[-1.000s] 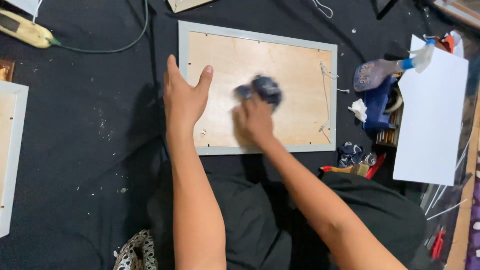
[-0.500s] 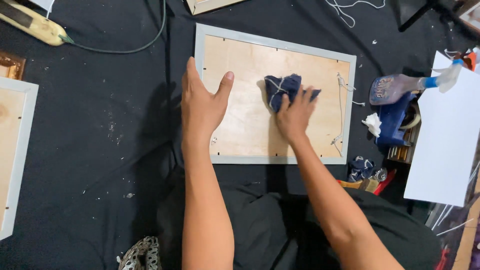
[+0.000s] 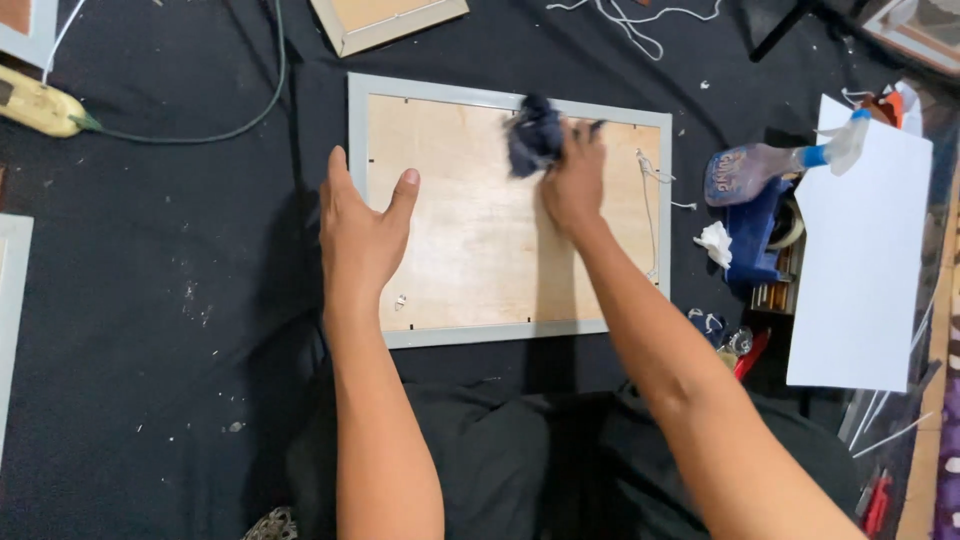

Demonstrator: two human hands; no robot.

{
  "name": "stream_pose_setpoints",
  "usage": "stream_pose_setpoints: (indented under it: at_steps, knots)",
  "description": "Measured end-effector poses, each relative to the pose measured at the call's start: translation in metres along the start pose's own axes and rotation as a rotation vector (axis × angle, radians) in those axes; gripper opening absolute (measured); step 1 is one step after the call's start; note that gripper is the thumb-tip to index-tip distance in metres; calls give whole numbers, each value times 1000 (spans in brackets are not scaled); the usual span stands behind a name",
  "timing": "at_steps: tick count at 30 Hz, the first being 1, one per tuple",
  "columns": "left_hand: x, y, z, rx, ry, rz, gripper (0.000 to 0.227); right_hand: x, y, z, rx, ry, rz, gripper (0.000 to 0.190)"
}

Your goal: Cleaning the back of a picture frame with a brush and cloth before attaching a hanging wire for display.

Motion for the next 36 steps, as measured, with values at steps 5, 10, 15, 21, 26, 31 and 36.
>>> stream_pose_setpoints:
  at_steps: [5, 10, 15, 21, 26, 31, 36]
  knots:
    - [9, 21, -13, 71, 5, -101, 90, -44, -86, 68, 355, -266, 307, 57]
    - [16, 30, -12, 57, 64, -144, 85, -154, -166, 137, 577, 99, 294, 49]
    - [31, 39, -14, 35, 89, -235, 88, -158, -250, 170, 59, 158, 289, 81]
    - [28, 76, 7, 150, 124, -415, 82, -152, -148, 237, 750, 237, 294, 31]
    - [29, 97, 35, 215, 152, -545, 85, -152, -80, 257, 842, 29, 403, 23]
    - [34, 87, 46, 180, 170, -599, 84, -153, -49, 253, 816, -103, 479, 25]
    - [21, 73, 68, 143, 225, -533, 82, -154, -90, 239, 695, 47, 356, 20]
Point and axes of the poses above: each hand's wrist, its own z-axis away from the middle knuckle, its own y-axis out of the palm, x = y × z, the point moved 6 cm from there along -z, towards the middle knuckle, and after that the axes turned 3 degrees about -z, right-handed, at the moved point
